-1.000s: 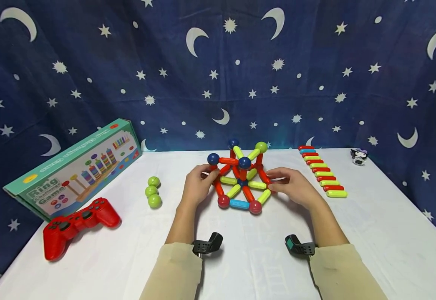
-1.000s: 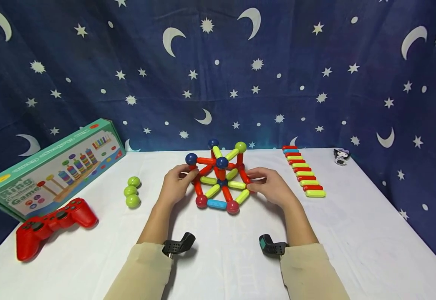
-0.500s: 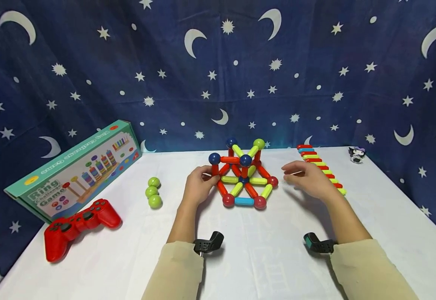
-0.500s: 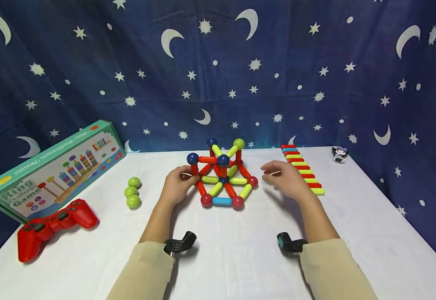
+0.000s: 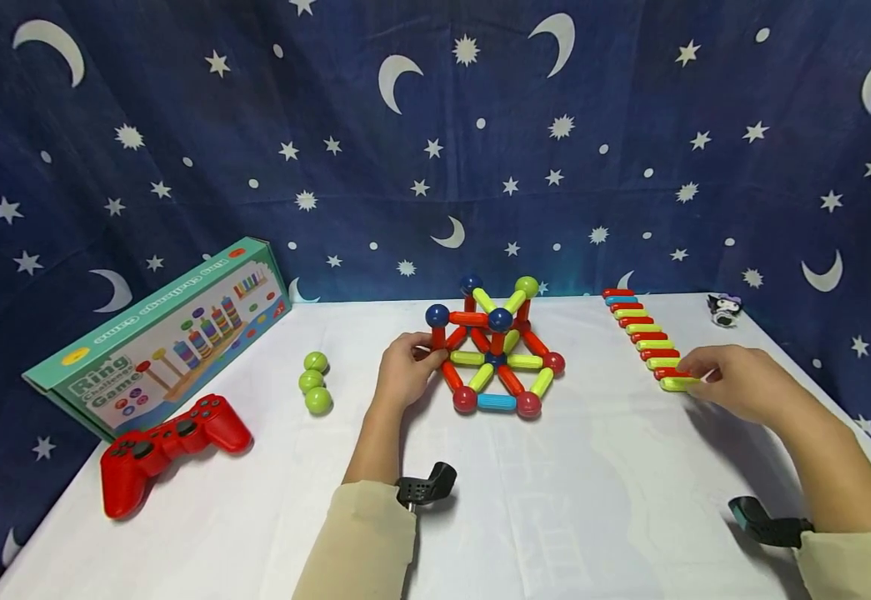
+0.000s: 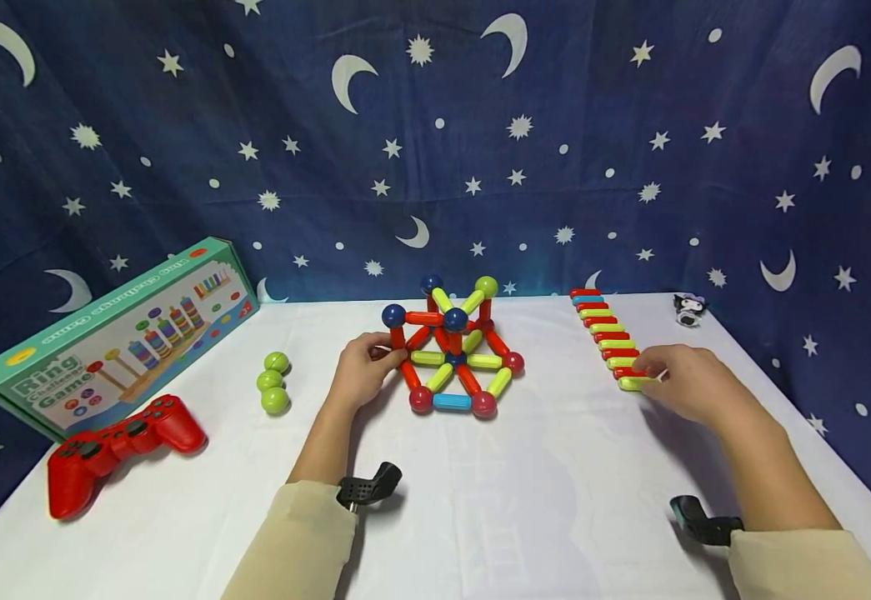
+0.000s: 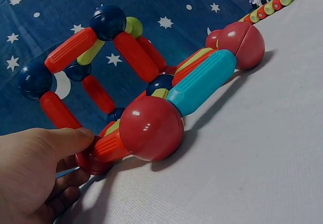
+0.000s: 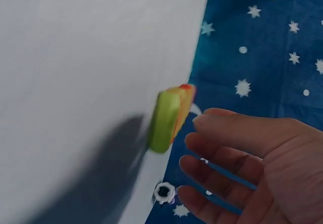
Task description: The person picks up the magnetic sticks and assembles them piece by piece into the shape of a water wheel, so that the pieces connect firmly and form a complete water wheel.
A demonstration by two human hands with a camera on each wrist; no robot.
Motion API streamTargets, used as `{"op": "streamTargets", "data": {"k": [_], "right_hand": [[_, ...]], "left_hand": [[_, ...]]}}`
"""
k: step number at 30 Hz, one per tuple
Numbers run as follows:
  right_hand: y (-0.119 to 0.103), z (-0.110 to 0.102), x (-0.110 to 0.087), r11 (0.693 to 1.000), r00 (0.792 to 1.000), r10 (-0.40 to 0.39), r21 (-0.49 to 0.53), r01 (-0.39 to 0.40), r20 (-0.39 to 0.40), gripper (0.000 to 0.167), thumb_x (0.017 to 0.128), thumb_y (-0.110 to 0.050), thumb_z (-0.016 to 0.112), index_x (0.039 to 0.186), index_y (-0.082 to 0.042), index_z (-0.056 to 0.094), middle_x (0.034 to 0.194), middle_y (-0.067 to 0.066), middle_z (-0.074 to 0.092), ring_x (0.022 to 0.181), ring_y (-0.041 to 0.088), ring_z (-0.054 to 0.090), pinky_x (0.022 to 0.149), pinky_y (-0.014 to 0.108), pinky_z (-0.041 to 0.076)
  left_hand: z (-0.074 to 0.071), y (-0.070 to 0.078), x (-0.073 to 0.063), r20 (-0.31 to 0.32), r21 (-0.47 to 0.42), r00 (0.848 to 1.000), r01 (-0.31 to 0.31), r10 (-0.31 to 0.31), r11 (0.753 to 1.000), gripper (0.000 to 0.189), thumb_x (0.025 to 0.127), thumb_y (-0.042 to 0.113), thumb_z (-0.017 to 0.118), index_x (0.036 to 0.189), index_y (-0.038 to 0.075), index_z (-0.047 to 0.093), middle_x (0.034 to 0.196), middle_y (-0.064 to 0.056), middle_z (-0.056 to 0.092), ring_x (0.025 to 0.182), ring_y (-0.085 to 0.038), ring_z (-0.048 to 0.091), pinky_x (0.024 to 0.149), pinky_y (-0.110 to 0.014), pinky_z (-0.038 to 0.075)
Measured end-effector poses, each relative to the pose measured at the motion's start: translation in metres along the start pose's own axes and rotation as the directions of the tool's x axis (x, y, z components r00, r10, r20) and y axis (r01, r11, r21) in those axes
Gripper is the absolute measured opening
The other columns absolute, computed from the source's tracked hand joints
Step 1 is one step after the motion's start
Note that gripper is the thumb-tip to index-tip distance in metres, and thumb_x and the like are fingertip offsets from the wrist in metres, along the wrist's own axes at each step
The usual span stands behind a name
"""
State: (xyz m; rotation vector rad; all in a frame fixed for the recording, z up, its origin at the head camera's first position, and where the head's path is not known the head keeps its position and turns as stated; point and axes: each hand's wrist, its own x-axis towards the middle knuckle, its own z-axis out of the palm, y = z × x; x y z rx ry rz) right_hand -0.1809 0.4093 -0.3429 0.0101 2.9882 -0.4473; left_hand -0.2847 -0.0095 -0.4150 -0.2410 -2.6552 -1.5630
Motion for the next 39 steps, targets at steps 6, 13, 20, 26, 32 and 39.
{"op": "streamTargets", "data": {"k": [6,13,20,26,32,39], "right_hand": [[0.010,0.006,-0.003,0.999,0.998,0.030,-0.032,-0.028,0.052,0.035,0.084,-0.005,0.075,0.117,0.005,0.070,0.108,0.028,0.068,0.089,0.036,0.061,0.073,0.049,0.056],[0.010,0.016,0.000,0.999,1.000,0.018,-0.041,-0.018,0.003,0.039,0.082,-0.004,0.076,0.119,0.007,0.070,0.105,0.028,0.066,0.090,0.039,0.059,0.077,0.057,0.055],[0.004,0.021,0.004,0.994,1.000,0.006,-0.109,-0.007,-0.013,0.029,0.081,-0.005,0.080,0.108,0.004,0.073,0.098,0.024,0.064,0.089,0.039,0.058,0.082,0.064,0.052],[-0.002,0.019,0.005,0.992,0.998,0.009,-0.123,-0.001,0.063,0.021,0.083,-0.011,0.080,0.100,-0.001,0.071,0.089,0.011,0.066,0.083,0.031,0.056,0.079,0.054,0.052],[-0.016,0.023,0.008,0.996,0.992,-0.050,-0.064,0.057,0.113,0.030,0.088,-0.013,0.077,0.114,0.000,0.071,0.084,0.004,0.060,0.080,0.023,0.052,0.073,0.038,0.046],[-0.054,0.022,0.017,0.985,0.986,-0.167,0.059,0.165,0.024,0.023,0.091,-0.012,0.073,0.112,-0.005,0.073,0.094,0.006,0.069,0.085,0.022,0.060,0.073,0.037,0.050]], "left_hand": [[-0.001,0.000,0.000,-0.003,0.007,1.000,-0.004,0.004,1.000,0.031,0.096,0.019,0.071,0.123,0.003,0.073,0.120,-0.014,0.071,0.110,-0.031,0.068,0.099,-0.045,0.055],[0.000,-0.003,-0.001,-0.016,0.014,1.000,-0.017,0.017,1.000,0.029,0.094,0.019,0.071,0.119,0.005,0.074,0.114,-0.013,0.072,0.102,-0.029,0.065,0.094,-0.044,0.055],[0.001,-0.005,0.000,-0.010,0.008,1.000,-0.018,0.019,1.000,0.028,0.092,0.019,0.072,0.117,0.006,0.074,0.112,-0.012,0.072,0.098,-0.026,0.063,0.091,-0.042,0.054],[0.000,-0.004,0.002,-0.012,-0.004,1.000,-0.024,0.024,1.000,0.028,0.092,0.018,0.072,0.117,0.006,0.075,0.113,-0.012,0.073,0.100,-0.028,0.063,0.094,-0.044,0.054],[0.000,-0.002,0.002,-0.007,-0.009,1.000,-0.023,0.023,1.000,0.028,0.092,0.017,0.072,0.117,0.006,0.075,0.112,-0.013,0.072,0.100,-0.028,0.063,0.093,-0.043,0.054],[0.000,-0.002,0.001,0.004,-0.014,1.000,-0.006,0.006,1.000,0.027,0.091,0.016,0.074,0.116,0.006,0.074,0.112,-0.012,0.073,0.099,-0.027,0.063,0.094,-0.044,0.053]]}}
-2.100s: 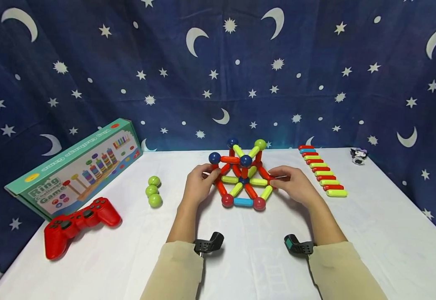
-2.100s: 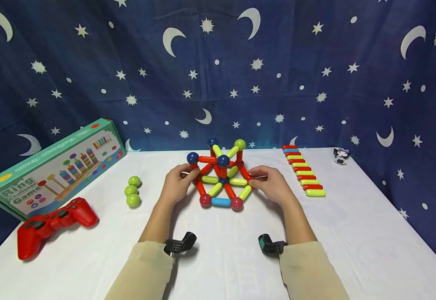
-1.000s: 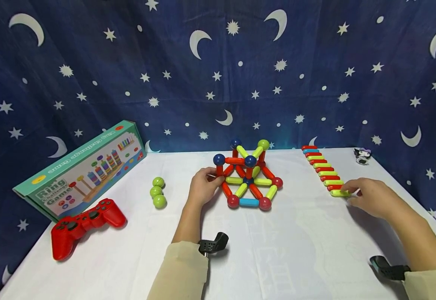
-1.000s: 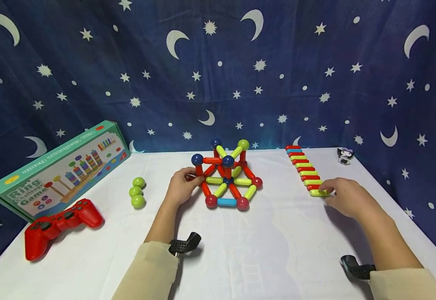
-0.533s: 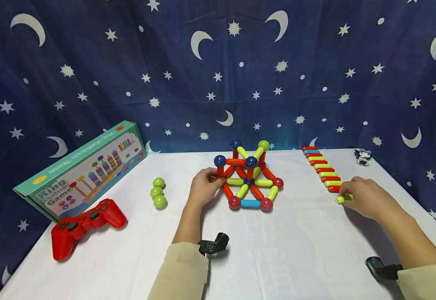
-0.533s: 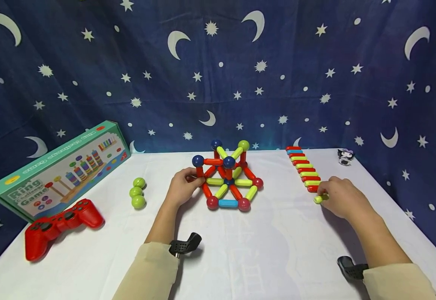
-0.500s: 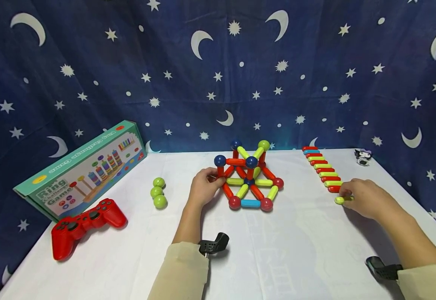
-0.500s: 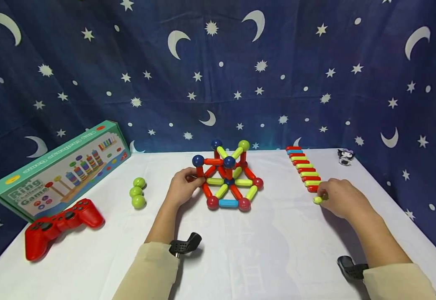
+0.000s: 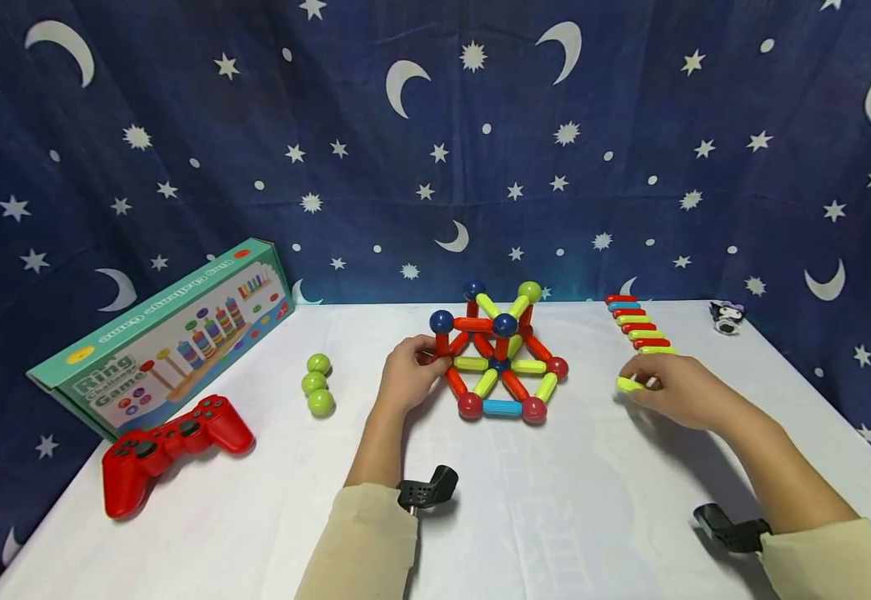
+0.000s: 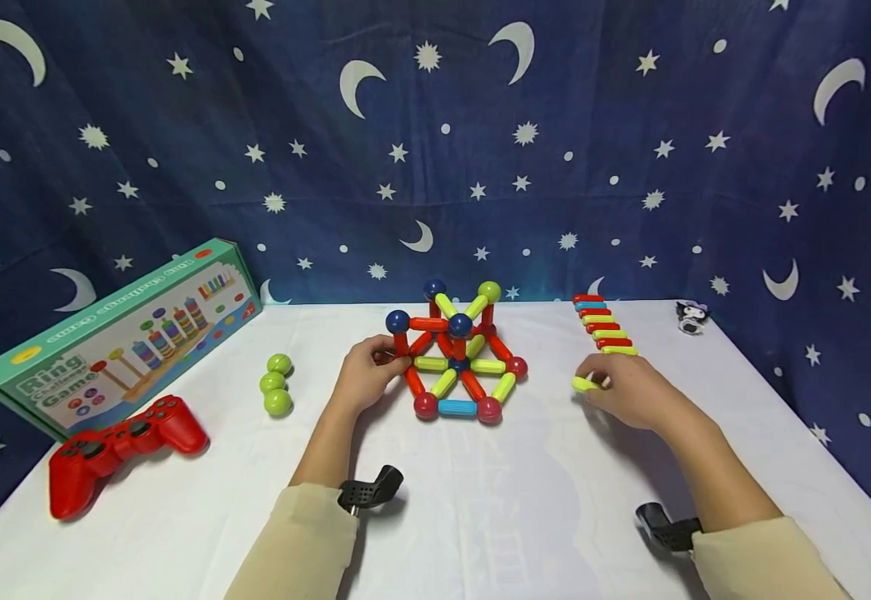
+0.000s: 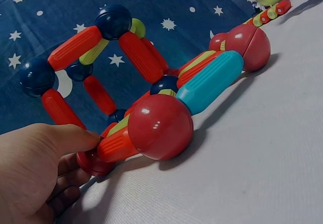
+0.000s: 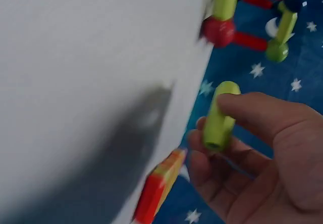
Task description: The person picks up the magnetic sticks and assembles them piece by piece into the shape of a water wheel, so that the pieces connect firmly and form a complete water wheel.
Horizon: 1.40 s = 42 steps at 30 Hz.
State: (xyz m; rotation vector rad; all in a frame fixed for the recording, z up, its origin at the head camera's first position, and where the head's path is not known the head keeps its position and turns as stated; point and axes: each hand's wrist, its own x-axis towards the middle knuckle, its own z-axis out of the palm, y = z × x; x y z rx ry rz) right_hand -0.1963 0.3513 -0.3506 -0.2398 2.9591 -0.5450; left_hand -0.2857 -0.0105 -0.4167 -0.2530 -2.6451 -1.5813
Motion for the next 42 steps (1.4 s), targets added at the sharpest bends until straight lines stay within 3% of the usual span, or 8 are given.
{"op": "streamTargets", "data": {"k": [3,7,12,23,31,38,42], "right_hand": [[-0.022,-0.003,0.012,0.997,0.997,-0.036,0.070,0.040,-0.068,0.023,0.093,-0.012,0.072,0.115,-0.007,0.073,0.105,0.009,0.074,0.094,0.026,0.065,0.082,0.043,0.056],[-0.053,-0.007,0.030,0.988,0.989,-0.054,0.137,0.074,-0.139,0.025,0.094,-0.010,0.071,0.119,-0.007,0.073,0.111,0.012,0.075,0.106,0.035,0.065,0.093,0.055,0.054],[-0.085,-0.010,0.050,0.985,0.987,-0.071,0.148,0.092,-0.142,0.030,0.095,-0.009,0.070,0.125,-0.006,0.071,0.121,0.017,0.073,0.115,0.039,0.062,0.098,0.058,0.053],[-0.109,-0.007,0.066,0.988,0.989,-0.059,0.130,0.077,-0.139,0.029,0.095,-0.008,0.069,0.123,-0.010,0.073,0.123,0.016,0.073,0.117,0.039,0.062,0.099,0.059,0.052],[-0.097,-0.010,0.058,0.988,0.986,-0.056,0.131,0.077,-0.157,0.034,0.094,-0.011,0.071,0.128,-0.009,0.070,0.124,0.017,0.070,0.116,0.039,0.061,0.092,0.055,0.055],[-0.057,-0.016,0.039,0.985,0.977,-0.030,0.161,0.065,-0.211,0.038,0.094,-0.014,0.072,0.131,-0.006,0.066,0.125,0.022,0.069,0.114,0.040,0.064,0.093,0.059,0.052],[-0.028,-0.019,0.027,0.989,0.979,0.010,0.146,0.020,-0.205,0.037,0.095,-0.016,0.072,0.130,-0.005,0.067,0.124,0.022,0.070,0.113,0.039,0.065,0.089,0.051,0.053]], "left_hand": [[-0.001,-0.001,0.000,0.000,0.001,1.000,0.013,-0.013,1.000,0.027,0.091,0.017,0.074,0.117,0.006,0.074,0.112,-0.011,0.072,0.099,-0.027,0.062,0.094,-0.044,0.053],[-0.001,-0.002,0.000,0.006,-0.003,1.000,0.023,-0.023,1.000,0.026,0.092,0.017,0.074,0.116,0.007,0.074,0.111,-0.011,0.072,0.100,-0.027,0.062,0.094,-0.043,0.053],[-0.001,-0.001,-0.001,0.010,-0.015,1.000,0.016,-0.016,1.000,0.025,0.092,0.016,0.074,0.115,0.007,0.075,0.110,-0.010,0.073,0.099,-0.027,0.062,0.093,-0.043,0.053],[0.002,-0.002,-0.001,0.013,-0.019,1.000,0.008,-0.007,1.000,0.025,0.093,0.013,0.073,0.116,0.006,0.074,0.111,-0.012,0.073,0.100,-0.028,0.063,0.095,-0.044,0.054],[0.001,0.000,0.000,0.019,-0.017,1.000,0.006,-0.005,1.000,0.025,0.092,0.014,0.074,0.116,0.006,0.074,0.111,-0.012,0.073,0.099,-0.028,0.063,0.095,-0.044,0.053],[-0.001,0.001,0.001,0.017,-0.015,1.000,0.003,-0.002,1.000,0.024,0.092,0.014,0.074,0.115,0.006,0.075,0.111,-0.011,0.073,0.099,-0.027,0.063,0.096,-0.044,0.053],[0.000,0.000,0.002,0.018,-0.019,1.000,0.011,-0.010,1.000,0.025,0.092,0.014,0.074,0.115,0.006,0.075,0.111,-0.011,0.073,0.099,-0.027,0.063,0.095,-0.044,0.053]]}}
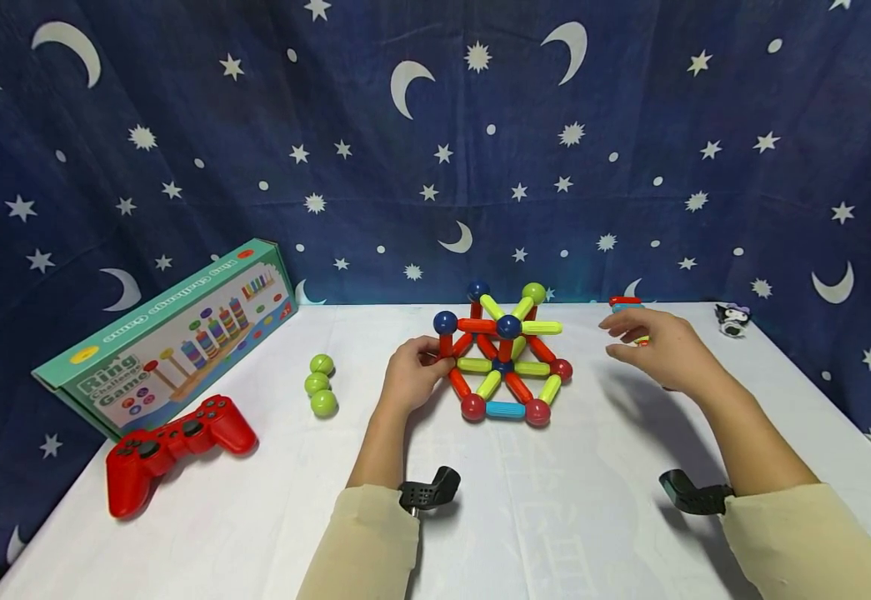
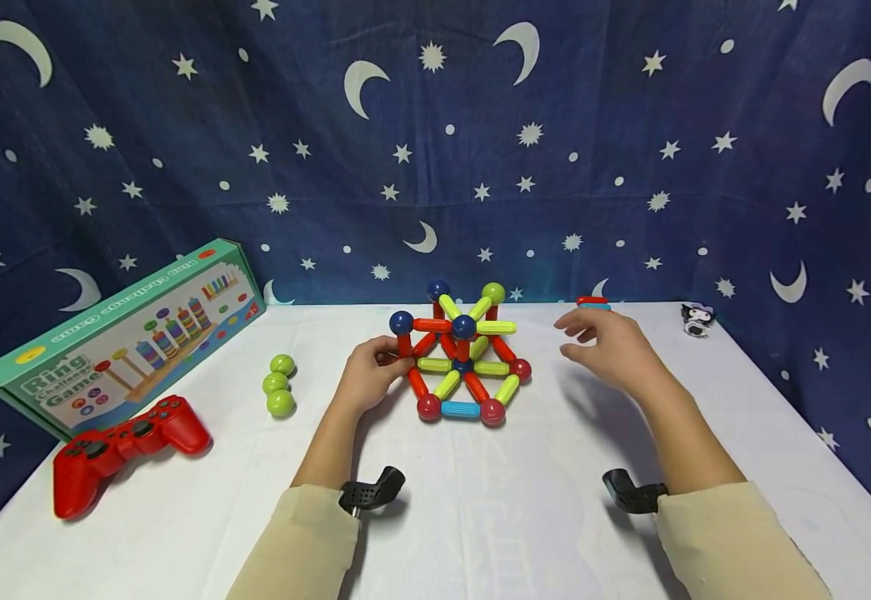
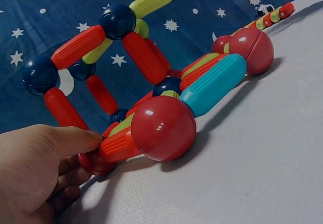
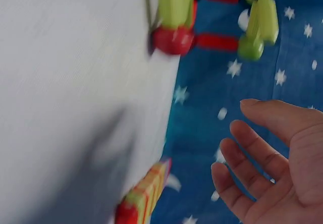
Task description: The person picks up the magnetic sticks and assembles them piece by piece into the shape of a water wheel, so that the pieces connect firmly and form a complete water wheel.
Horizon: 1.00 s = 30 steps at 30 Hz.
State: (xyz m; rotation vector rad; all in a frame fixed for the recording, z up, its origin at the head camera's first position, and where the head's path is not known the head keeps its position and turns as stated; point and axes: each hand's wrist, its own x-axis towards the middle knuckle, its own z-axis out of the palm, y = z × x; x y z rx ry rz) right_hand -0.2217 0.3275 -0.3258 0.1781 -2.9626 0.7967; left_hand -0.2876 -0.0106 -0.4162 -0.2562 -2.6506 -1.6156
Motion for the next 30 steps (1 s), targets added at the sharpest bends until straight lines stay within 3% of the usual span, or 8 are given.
{"op": "streamTargets", "data": {"k": [5,9,13,20,30], "right_hand": [[0.038,-0.010,-0.016,0.995,0.997,0.078,-0.056,-0.078,0.009,0.039,0.094,-0.018,0.074,0.128,-0.001,0.068,0.121,0.025,0.070,0.110,0.041,0.064,0.078,0.036,0.051],[0.062,-0.013,-0.029,0.982,0.985,0.167,-0.091,-0.164,0.034,0.038,0.092,-0.016,0.074,0.125,0.002,0.067,0.120,0.029,0.067,0.107,0.044,0.060,0.074,0.037,0.053],[0.078,-0.012,-0.039,0.976,0.982,0.185,-0.126,-0.177,0.050,0.037,0.090,-0.013,0.074,0.123,0.004,0.068,0.117,0.030,0.068,0.102,0.044,0.059,0.071,0.036,0.051],[0.089,-0.006,-0.043,0.968,0.978,0.203,-0.163,-0.192,0.055,0.041,0.089,-0.013,0.076,0.123,0.007,0.067,0.119,0.035,0.063,0.099,0.045,0.056,0.077,0.051,0.056],[0.091,-0.002,-0.038,0.959,0.975,0.220,-0.189,-0.209,0.040,0.035,0.087,-0.008,0.076,0.117,0.009,0.070,0.109,0.030,0.065,0.088,0.037,0.056,0.069,0.042,0.053]], "left_hand": [[0.001,0.000,0.000,-0.003,0.000,1.000,-0.001,0.001,1.000,0.025,0.092,0.015,0.074,0.115,0.006,0.075,0.110,-0.012,0.073,0.098,-0.027,0.062,0.094,-0.043,0.054],[0.001,-0.001,0.000,-0.007,0.005,1.000,-0.001,0.002,1.000,0.024,0.092,0.015,0.074,0.115,0.006,0.075,0.109,-0.012,0.072,0.098,-0.027,0.062,0.093,-0.043,0.054],[0.001,-0.001,0.000,-0.009,0.009,1.000,-0.004,0.004,1.000,0.024,0.092,0.015,0.074,0.114,0.006,0.075,0.109,-0.011,0.073,0.098,-0.027,0.063,0.094,-0.043,0.054],[0.002,-0.002,0.000,-0.005,0.002,1.000,0.000,0.000,1.000,0.024,0.092,0.015,0.074,0.114,0.006,0.075,0.109,-0.011,0.073,0.096,-0.026,0.062,0.092,-0.043,0.054],[0.000,0.000,-0.001,-0.002,0.003,1.000,-0.006,0.006,1.000,0.025,0.092,0.014,0.074,0.115,0.005,0.075,0.108,-0.012,0.073,0.096,-0.027,0.062,0.092,-0.042,0.054]]}}
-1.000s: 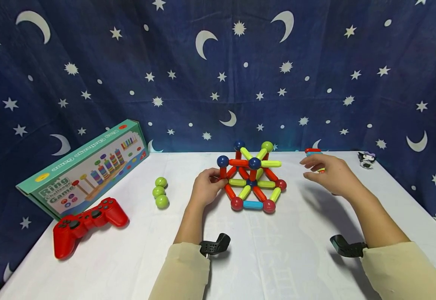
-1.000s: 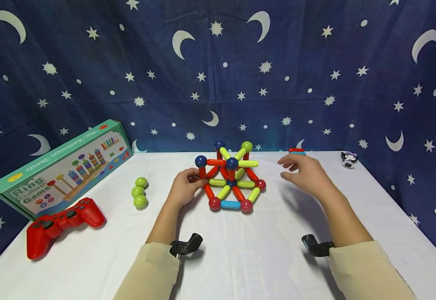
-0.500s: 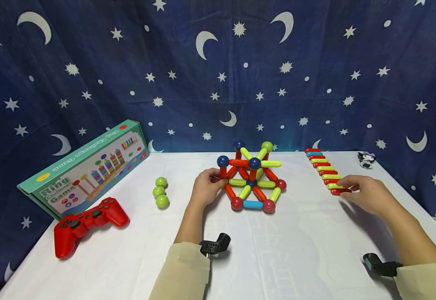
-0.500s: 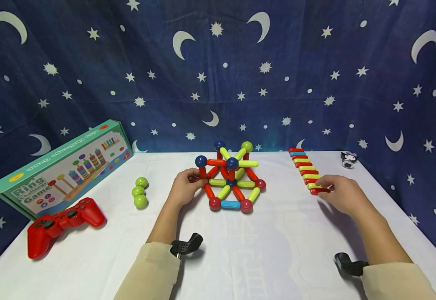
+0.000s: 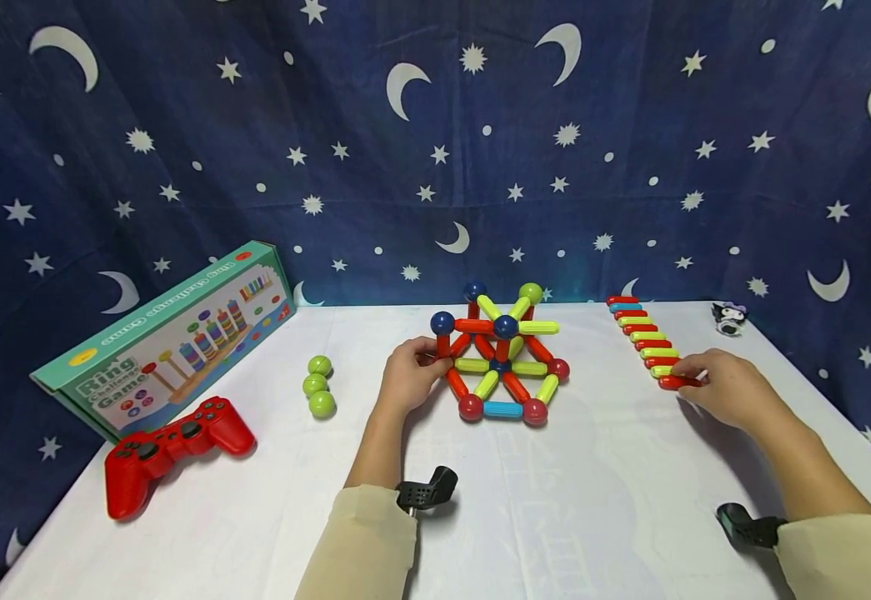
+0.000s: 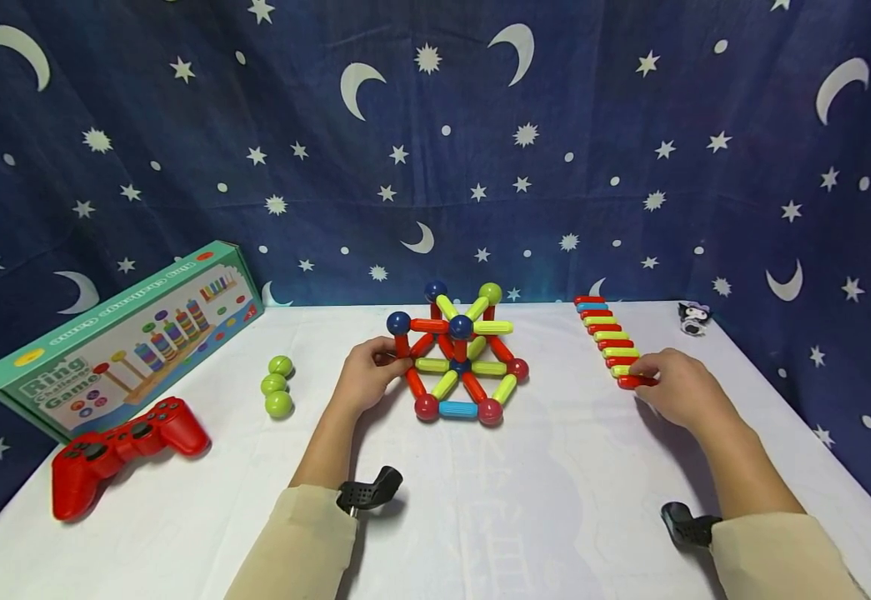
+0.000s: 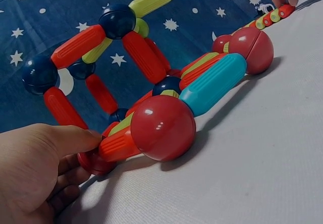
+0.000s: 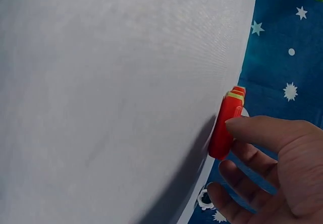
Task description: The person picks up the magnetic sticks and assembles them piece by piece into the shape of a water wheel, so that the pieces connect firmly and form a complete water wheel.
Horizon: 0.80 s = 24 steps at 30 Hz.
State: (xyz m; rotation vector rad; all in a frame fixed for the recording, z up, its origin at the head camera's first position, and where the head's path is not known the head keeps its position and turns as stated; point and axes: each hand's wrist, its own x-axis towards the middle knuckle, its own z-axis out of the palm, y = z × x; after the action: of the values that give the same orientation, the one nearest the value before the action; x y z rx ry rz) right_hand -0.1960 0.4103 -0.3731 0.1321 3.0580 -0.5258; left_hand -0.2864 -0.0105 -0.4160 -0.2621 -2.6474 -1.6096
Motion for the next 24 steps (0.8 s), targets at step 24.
{"op": "streamTargets", "data": {"k": [24], "right_hand": [[-0.027,0.006,0.003,0.985,0.995,-0.090,0.150,0.082,0.049,0.052,0.094,-0.018,0.072,0.138,0.003,0.056,0.109,0.024,0.066,0.093,0.034,0.062,0.068,0.031,0.051]], "left_hand": [[0.001,-0.002,0.001,-0.010,-0.008,1.000,-0.018,0.018,1.000,0.025,0.090,0.015,0.075,0.113,0.004,0.075,0.107,-0.011,0.075,0.094,-0.025,0.063,0.090,-0.041,0.053]]}}
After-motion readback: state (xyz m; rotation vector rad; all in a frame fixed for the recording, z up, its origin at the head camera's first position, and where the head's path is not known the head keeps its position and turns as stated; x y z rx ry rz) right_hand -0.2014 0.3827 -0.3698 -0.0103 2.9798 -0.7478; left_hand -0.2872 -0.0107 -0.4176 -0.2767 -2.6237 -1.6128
